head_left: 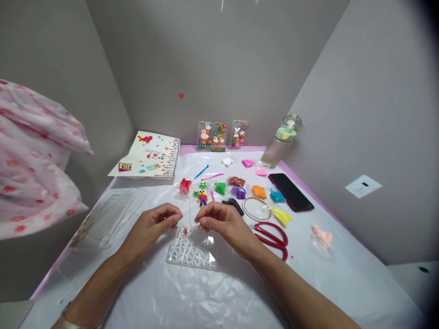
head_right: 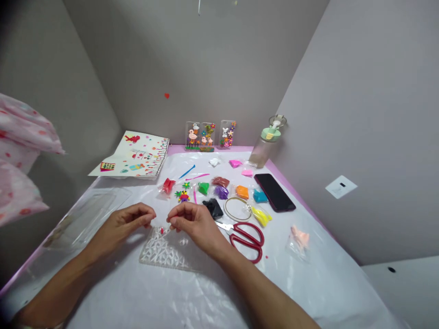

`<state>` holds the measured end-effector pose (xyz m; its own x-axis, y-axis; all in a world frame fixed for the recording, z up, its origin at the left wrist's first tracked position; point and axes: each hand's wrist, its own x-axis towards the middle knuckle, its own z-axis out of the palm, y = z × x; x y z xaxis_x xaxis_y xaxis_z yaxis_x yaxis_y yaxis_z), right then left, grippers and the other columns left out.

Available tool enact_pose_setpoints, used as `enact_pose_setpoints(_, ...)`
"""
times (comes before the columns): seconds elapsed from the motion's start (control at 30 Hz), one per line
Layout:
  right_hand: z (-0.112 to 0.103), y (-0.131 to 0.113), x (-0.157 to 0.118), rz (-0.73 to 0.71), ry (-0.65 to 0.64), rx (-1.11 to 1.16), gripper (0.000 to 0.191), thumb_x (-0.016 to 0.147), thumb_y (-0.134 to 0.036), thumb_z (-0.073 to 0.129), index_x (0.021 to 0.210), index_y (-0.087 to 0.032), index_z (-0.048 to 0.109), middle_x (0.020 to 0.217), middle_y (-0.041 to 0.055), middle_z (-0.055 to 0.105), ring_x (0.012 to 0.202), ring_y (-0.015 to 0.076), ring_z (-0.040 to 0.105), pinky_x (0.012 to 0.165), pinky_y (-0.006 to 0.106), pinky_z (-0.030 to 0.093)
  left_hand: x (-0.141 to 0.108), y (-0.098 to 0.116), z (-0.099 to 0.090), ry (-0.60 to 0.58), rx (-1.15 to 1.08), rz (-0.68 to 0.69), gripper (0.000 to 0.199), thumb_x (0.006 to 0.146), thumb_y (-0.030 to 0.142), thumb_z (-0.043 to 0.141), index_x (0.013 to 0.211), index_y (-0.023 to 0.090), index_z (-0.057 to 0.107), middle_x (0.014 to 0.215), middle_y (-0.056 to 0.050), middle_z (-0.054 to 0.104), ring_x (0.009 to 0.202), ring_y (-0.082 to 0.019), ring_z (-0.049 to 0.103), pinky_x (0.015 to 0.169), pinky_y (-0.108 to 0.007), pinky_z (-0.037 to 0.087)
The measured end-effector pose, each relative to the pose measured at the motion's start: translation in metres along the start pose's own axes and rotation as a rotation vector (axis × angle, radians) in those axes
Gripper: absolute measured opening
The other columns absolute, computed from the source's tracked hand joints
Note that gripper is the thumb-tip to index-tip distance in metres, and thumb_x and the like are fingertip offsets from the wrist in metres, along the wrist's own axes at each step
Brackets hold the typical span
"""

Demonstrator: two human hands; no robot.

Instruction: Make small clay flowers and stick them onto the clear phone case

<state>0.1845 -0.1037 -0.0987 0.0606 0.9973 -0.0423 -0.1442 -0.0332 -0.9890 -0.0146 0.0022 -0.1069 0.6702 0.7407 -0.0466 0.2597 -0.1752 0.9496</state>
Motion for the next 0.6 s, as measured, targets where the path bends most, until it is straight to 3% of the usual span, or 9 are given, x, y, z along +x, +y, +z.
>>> enact_pose_setpoints(0.1,0.000,0.000,0.001,0.007,-0.002,-0.002,0.015,0.080,-0.029,0.075,0.084,-0.016,0.070,0.074,-0.0006,0.063,0.066,0.0107,0.054,0.066,0.026,0.041,0.001,0.001,-0.002,-0.022,0.081,0.031,0.023,0.088,0.042,0.062,0.083,0.023,0.073,0.086,-0.003,0.068,0.082,-0.020,0.060,0.078,-0.032,0.045)
enact_pose_setpoints(0.3,0.000,0.001,0.000,0.022,-0.004,0.001,0.015,0.079,-0.028,0.075,0.086,-0.016,0.070,0.075,-0.0003,0.064,0.065,0.0106,0.055,0.065,0.026,0.041,0.001,-0.007,-0.005,-0.193,0.107,0.013,0.014,0.087,0.032,0.062,0.090,0.023,0.072,0.089,-0.002,0.070,0.086,-0.020,0.063,0.078,-0.030,0.045)
enact_pose_setpoints(0.6,0.001,0.000,0.001,0.028,-0.050,0.024,0.015,0.078,-0.027,0.075,0.084,-0.014,0.070,0.072,0.0002,0.065,0.064,0.0105,0.055,0.065,0.026,0.042,0.001,-0.011,-0.002,-0.224,0.265,0.041,0.011,0.084,0.025,0.061,0.084,0.022,0.072,0.086,-0.001,0.067,0.078,-0.018,0.057,0.069,-0.029,0.039)
